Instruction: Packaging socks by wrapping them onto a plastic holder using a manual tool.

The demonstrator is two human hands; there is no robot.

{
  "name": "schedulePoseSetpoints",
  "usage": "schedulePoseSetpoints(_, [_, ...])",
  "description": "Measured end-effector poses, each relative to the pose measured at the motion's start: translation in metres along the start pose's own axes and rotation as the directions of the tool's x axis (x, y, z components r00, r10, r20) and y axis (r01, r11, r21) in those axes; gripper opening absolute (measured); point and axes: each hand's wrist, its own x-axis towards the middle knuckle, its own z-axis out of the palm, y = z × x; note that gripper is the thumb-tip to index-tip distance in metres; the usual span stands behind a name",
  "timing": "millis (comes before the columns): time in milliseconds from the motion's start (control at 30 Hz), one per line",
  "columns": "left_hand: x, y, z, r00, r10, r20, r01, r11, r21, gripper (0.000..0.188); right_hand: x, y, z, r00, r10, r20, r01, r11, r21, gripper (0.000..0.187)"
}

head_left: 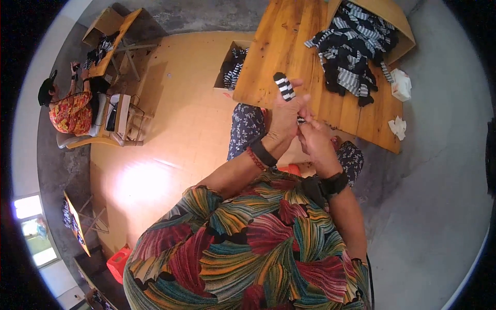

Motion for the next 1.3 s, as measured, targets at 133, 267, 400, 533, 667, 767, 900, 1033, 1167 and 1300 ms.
schedulePoseSetpoints(133, [0.002, 0.005, -0.015, 0.969, -0.166, 0.185, 0.2, 0.963, -0.182, 0.035, 0.003, 0.003, -0.002, 0.982, -0.189, 0.007, 0.19, 0.982, -0.025, 0.014])
schedulePoseSetpoints(267, [0.013, 0.028, -0.009, 0.986, -0.153, 0.07, 0.168, 0.93, -0.328, 0.03, 0.006, 0.02, -0.018, 0.997, -0.035, 0.069, 0.043, 0.992, -0.119, 0.021])
schedulePoseSetpoints(400, [0.031, 0.028, -0.014, 0.984, -0.086, 0.158, 0.129, 0.948, -0.291, 0.021, 0.0, 0.014, -0.018, 0.98, -0.198, -0.022, 0.177, 0.918, -0.355, 0.025])
schedulePoseSetpoints(533, [0.031, 0.026, -0.005, 0.996, 0.065, 0.057, -0.058, 0.992, -0.11, 0.021, -0.01, 0.005, -0.024, 0.993, -0.118, -0.009, 0.111, 0.954, -0.278, 0.029])
schedulePoseSetpoints(667, [0.015, 0.013, 0.014, 0.994, 0.109, 0.023, -0.107, 0.991, -0.08, 0.034, -0.01, -0.001, -0.024, 0.994, -0.113, -0.003, 0.108, 0.959, -0.261, 0.031])
schedulePoseSetpoints(767, [0.008, 0.011, 0.021, 0.989, 0.139, 0.06, -0.134, 0.988, -0.082, 0.048, -0.01, -0.002, -0.023, 0.999, -0.026, 0.041, 0.029, 0.995, -0.092, 0.031])
schedulePoseSetpoints(900, [0.0, 0.02, 0.022, 0.984, 0.079, 0.158, -0.066, 0.994, -0.086, 0.042, -0.017, -0.009, -0.014, 0.981, 0.064, 0.182, -0.111, 0.96, 0.258, 0.025])
schedulePoseSetpoints(1033, [0.003, 0.025, 0.015, 0.92, -0.013, 0.391, 0.081, 0.984, -0.157, 0.037, -0.015, -0.01, -0.012, 0.915, 0.082, 0.395, -0.297, 0.8, 0.522, 0.023])
schedulePoseSetpoints(1167, [0.009, 0.031, 0.017, 0.963, 0.013, 0.27, 0.047, 0.976, -0.215, 0.03, -0.011, -0.014, -0.017, 0.976, 0.055, 0.208, -0.104, 0.966, 0.235, 0.024])
schedulePoseSetpoints(1300, [0.016, 0.04, 0.015, 0.976, 0.076, 0.203, -0.032, 0.977, -0.21, 0.028, -0.01, -0.013, -0.02, 0.995, -0.085, 0.042, 0.088, 0.994, -0.059, 0.026])
